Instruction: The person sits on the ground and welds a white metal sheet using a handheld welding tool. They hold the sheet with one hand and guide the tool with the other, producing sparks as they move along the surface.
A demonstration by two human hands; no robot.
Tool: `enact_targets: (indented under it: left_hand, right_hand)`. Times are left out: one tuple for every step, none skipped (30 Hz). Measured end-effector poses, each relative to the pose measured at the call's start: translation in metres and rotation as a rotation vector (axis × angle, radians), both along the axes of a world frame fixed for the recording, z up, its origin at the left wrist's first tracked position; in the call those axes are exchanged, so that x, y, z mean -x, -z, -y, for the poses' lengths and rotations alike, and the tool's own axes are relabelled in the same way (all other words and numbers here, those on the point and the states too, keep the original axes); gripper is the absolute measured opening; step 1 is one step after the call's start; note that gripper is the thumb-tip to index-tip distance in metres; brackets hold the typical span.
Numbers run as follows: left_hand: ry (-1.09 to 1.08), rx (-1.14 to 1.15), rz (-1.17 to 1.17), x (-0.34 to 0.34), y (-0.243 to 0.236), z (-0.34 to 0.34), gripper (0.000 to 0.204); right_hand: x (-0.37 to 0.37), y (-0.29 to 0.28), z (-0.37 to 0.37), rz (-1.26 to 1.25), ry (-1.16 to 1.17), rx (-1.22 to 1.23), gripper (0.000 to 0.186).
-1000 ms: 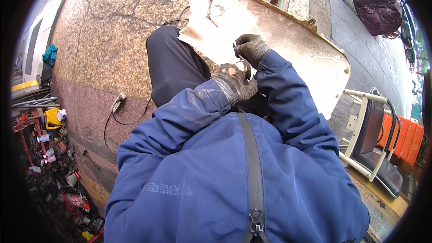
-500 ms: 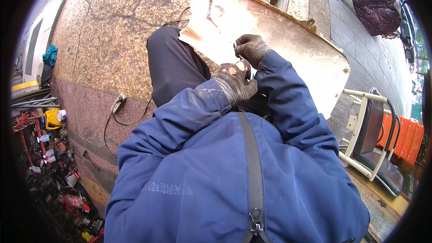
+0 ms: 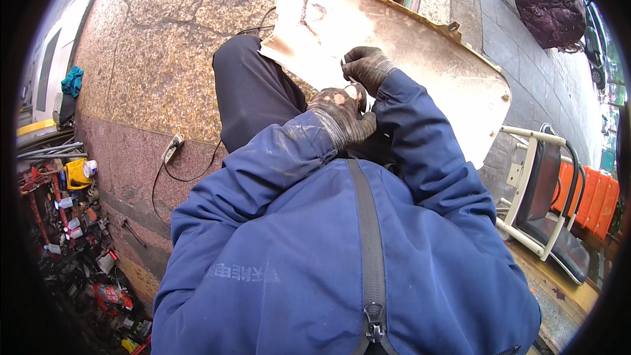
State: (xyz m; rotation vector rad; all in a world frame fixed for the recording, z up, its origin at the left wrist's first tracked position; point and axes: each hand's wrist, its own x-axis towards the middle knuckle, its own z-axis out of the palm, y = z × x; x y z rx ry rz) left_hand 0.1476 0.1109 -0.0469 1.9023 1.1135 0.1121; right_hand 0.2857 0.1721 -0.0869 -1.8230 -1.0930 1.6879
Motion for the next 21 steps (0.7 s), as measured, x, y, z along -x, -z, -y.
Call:
enact_targets:
  left_hand:
    - [-0.002,0.011,-0.011,0.000,-0.001,0.000,0.045]
    - [0.006,0.012,-0.010,0.001,-0.002,0.000,0.046]
    - [0.010,0.008,-0.006,0.001,-0.002,-0.001,0.046]
    - [0.010,0.003,-0.003,0.001,-0.002,-0.001,0.046]
    - [-0.001,-0.001,0.005,0.001,-0.002,-0.001,0.042]
    - [-0.015,-0.006,0.011,0.000,-0.002,-0.001,0.038]
    - [-0.027,0.000,0.009,0.000,-0.002,-0.001,0.035]
    - [-0.040,-0.018,0.019,0.000,-0.002,0.000,0.035]
    - [-0.050,-0.025,0.021,0.001,-0.003,0.000,0.035]
    - [-0.062,-0.028,0.018,0.001,-0.003,0.001,0.035]
    - [-0.066,-0.035,0.023,0.001,-0.003,0.001,0.035]
    - [-0.071,-0.039,0.024,0.001,-0.003,0.001,0.036]
    - [-0.078,-0.032,0.015,0.001,-0.003,0.001,0.036]
    - [-0.086,-0.052,0.003,0.001,-0.003,0.001,0.037]
    - [-0.095,-0.062,-0.019,0.001,-0.003,0.002,0.037]
    - [-0.106,-0.082,-0.032,0.001,-0.003,0.002,0.038]
    - [-0.099,-0.061,-0.018,0.001,-0.002,0.002,0.038]
    - [-0.096,-0.051,0.004,0.002,0.000,0.001,0.039]
    - [-0.096,-0.038,0.022,0.002,0.001,0.001,0.040]
    - [-0.095,-0.068,0.028,0.002,0.001,0.001,0.040]
    - [-0.097,-0.096,0.029,0.002,0.002,0.001,0.040]
  right_hand:
    - [0.000,0.000,0.000,0.004,-0.001,-0.002,0.010]
    - [0.000,-0.001,0.000,0.004,-0.002,-0.004,0.010]
    - [0.000,-0.001,0.000,0.004,-0.003,-0.006,0.009]
    - [0.000,-0.001,0.000,0.009,-0.007,-0.014,0.009]
    - [0.000,0.000,0.000,0.014,-0.010,-0.023,0.009]
    - [0.000,0.000,0.000,0.019,-0.014,-0.031,0.009]
    - [0.000,0.000,-0.001,0.018,-0.014,-0.030,0.009]
    - [0.000,0.001,-0.002,0.017,-0.013,-0.028,0.009]
    - [0.000,0.002,-0.002,0.022,-0.009,-0.016,0.010]
    - [-0.001,0.003,-0.002,0.015,-0.009,-0.028,0.010]
    - [-0.001,0.004,-0.003,0.013,-0.005,-0.030,0.010]
    - [-0.002,0.006,-0.003,-0.007,-0.005,-0.032,0.010]
    - [-0.002,0.008,-0.004,0.007,-0.001,-0.037,0.011]
    - [-0.002,0.010,-0.006,0.002,0.000,-0.043,0.013]
    - [-0.002,0.012,-0.008,0.020,0.009,-0.043,0.014]
    - [-0.003,0.014,-0.008,-0.009,0.005,-0.043,0.014]
    - [-0.003,0.016,-0.009,-0.015,0.010,-0.038,0.014]
    - [-0.003,0.017,-0.010,-0.019,0.016,-0.034,0.014]
    - [-0.004,0.018,-0.010,-0.021,0.013,-0.030,0.013]
    - [-0.004,0.019,-0.010,-0.022,0.011,-0.028,0.013]
    - [-0.004,0.020,-0.010,-0.022,0.012,-0.029,0.012]
